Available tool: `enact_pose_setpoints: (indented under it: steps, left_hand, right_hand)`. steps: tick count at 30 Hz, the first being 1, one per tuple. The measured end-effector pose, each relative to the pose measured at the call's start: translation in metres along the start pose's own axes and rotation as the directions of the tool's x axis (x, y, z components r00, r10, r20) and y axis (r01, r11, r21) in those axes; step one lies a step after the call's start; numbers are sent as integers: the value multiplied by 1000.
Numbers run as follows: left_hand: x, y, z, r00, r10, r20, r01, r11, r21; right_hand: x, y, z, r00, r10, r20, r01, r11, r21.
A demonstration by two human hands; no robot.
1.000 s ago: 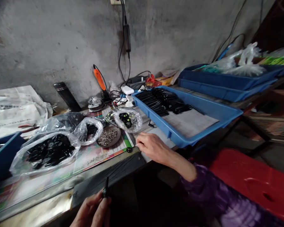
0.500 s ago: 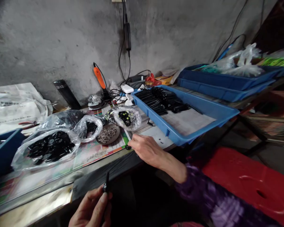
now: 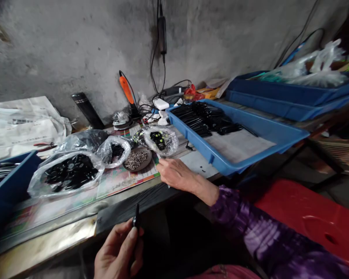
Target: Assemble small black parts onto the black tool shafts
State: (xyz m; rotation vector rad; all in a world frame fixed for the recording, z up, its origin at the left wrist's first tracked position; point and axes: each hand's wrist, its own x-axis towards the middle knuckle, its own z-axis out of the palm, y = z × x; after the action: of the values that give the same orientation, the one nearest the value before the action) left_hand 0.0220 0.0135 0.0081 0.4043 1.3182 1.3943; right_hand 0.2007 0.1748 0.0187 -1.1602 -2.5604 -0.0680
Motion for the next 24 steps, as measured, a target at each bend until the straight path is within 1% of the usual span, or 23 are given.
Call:
enact_pose_setpoints:
  steps: [3, 5, 8, 10, 12, 14, 15, 18, 20, 21, 22, 24]
  left_hand:
    - [0, -1, -2, 999, -4, 45, 6, 999, -43]
    - [0, -1, -4, 998, -6, 59, 10, 998, -64]
    - [2, -2, -8, 995, -28, 92, 35, 997, -72]
    - [2, -2, -9, 992, -37, 122, 47, 996, -80]
    - [2, -2, -10, 991, -42, 127, 54, 994, -94]
    - [2, -2, -11, 990, -51, 133, 64, 993, -98]
    - [1, -2, -11, 988, -56, 142, 70, 993, -96]
    - [-2, -1, -12, 983, -53, 176, 72, 992, -101]
    - [-4, 0, -14, 982, -44, 185, 66, 991, -113]
    - [-4, 0, -14, 981, -45, 187, 67, 991, -115]
    - [-5, -1, -15, 981, -42, 188, 65, 991, -116]
    - [-5, -1, -16, 981, -29, 191, 52, 992, -115]
  right_hand:
    - [1, -1, -3, 1000, 13, 5, -13, 1000, 19]
    - [-2, -4, -7, 1000, 21, -12, -20, 998, 64]
    - [-14, -16, -13, 992, 5, -128, 28, 967, 252]
    - [-24, -30, -16, 980, -6, -201, 90, 908, 409]
    - [-32, -48, -18, 975, 0, -223, 124, 829, 545]
    - [-39, -66, -19, 978, 36, -205, 114, 731, 672]
    - [-41, -74, -19, 982, 65, -178, 88, 676, 732]
    - [-45, -94, -17, 987, 155, -31, -47, 474, 880]
    - [-46, -103, -14, 981, 183, 64, -125, 345, 930]
    - [-46, -106, -13, 978, 189, 93, -148, 303, 942]
    - [-46, -108, -12, 975, 195, 109, -162, 279, 946]
    - [-46, -110, -10, 973, 201, 114, -167, 270, 948]
